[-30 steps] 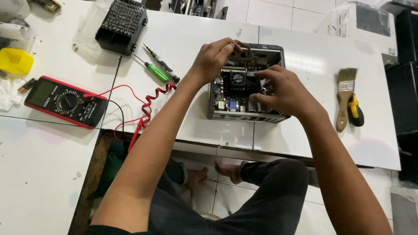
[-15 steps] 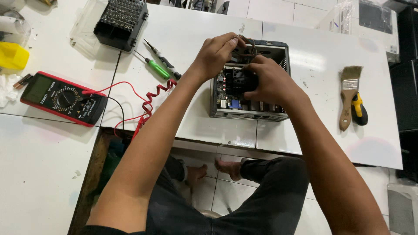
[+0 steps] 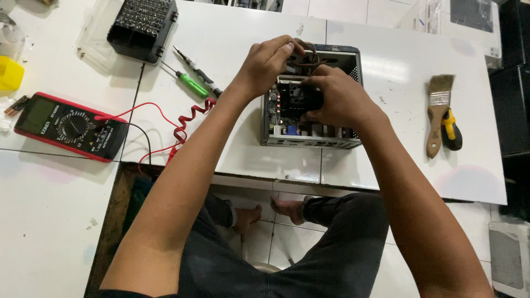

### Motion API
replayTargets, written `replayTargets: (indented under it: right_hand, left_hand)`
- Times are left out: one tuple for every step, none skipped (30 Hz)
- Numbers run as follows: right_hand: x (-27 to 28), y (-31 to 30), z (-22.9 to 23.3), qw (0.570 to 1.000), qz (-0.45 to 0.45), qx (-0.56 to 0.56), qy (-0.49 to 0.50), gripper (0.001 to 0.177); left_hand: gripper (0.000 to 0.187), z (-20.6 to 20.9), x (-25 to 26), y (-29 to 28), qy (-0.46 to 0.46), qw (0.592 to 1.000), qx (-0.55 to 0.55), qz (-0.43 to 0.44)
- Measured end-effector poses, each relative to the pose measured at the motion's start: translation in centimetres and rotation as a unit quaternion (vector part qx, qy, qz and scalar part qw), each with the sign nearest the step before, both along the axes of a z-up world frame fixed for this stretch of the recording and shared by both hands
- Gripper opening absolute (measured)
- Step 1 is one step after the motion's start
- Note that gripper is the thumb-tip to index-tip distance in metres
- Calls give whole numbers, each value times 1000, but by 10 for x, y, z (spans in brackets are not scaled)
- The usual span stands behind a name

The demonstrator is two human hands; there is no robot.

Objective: The person works on a small form-factor computer case placed on a white table. They connect internal wires and components by hand, then use a screwdriver to tighten screws on the side of the case.

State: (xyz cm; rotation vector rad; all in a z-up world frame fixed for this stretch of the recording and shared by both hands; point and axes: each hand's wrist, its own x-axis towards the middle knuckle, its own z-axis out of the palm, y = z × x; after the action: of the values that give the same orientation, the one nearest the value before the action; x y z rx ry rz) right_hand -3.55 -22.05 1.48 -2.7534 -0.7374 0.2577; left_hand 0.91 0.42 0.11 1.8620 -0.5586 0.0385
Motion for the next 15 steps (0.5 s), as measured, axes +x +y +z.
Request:
replayTargets:
  right_hand:
    - [0,0,-1,1000,-2,0,0,87]
    - [0,-1,-2,1000,2,1,7,87]
    - [0,-1,-3,1000,8,3,14,88]
    - [-1,-1,-2,1000,6,4,14,88]
    - [-1,-1,-1,1000,0,-1,18,89]
    - [-1,0,0,1000,-6,-7,22,89]
    - [-2,0,0,1000,-7,-6,22,89]
    - [-3,0,0,1000,-8,-8,22,89]
    - [-4,-1,1,1000,-11,-10,21,89]
    - [-3,-3,-1,1000,-12,-9,21,89]
    - [-3,-5,-3,1000,-10,-2,14,87]
    - [-3,-7,-5,1000,-8,6,8,86]
    - [-4,-7,-5,1000,-8,6,8,86]
    - [-4,-7,-4,1000,-11,2,11,89]
    - [-5,-6,-4,1000,-13,-2,15,92]
  left_hand:
    - [36,2,-2,0,0,1000,0,-2]
    - [35,4,-3,-1,26,999,-20,-6]
    - [33,6,-5,0,51,998,-39,-10]
    - [33,5,-5,-1,51,998,-38,-11]
    - [34,5,-5,-1,46,998,-41,-11]
    - [34,5,-4,-1,41,998,-43,-11]
    - [34,4,-4,-1,42,998,-42,-12]
    - [35,3,-4,-1,39,999,-36,-8]
    - [35,3,-3,-2,36,999,-30,-6]
    - [35,2,-2,-2,36,999,-29,-7]
    - [35,0,-1,-2,36,999,-31,-6]
    - [34,-2,0,-2,36,999,-33,-4]
    - [34,-1,-1,-3,36,999,-33,-5]
    - [34,0,-2,-3,46,998,-47,-13]
    - [33,2,-3,-3,57,996,-62,-21]
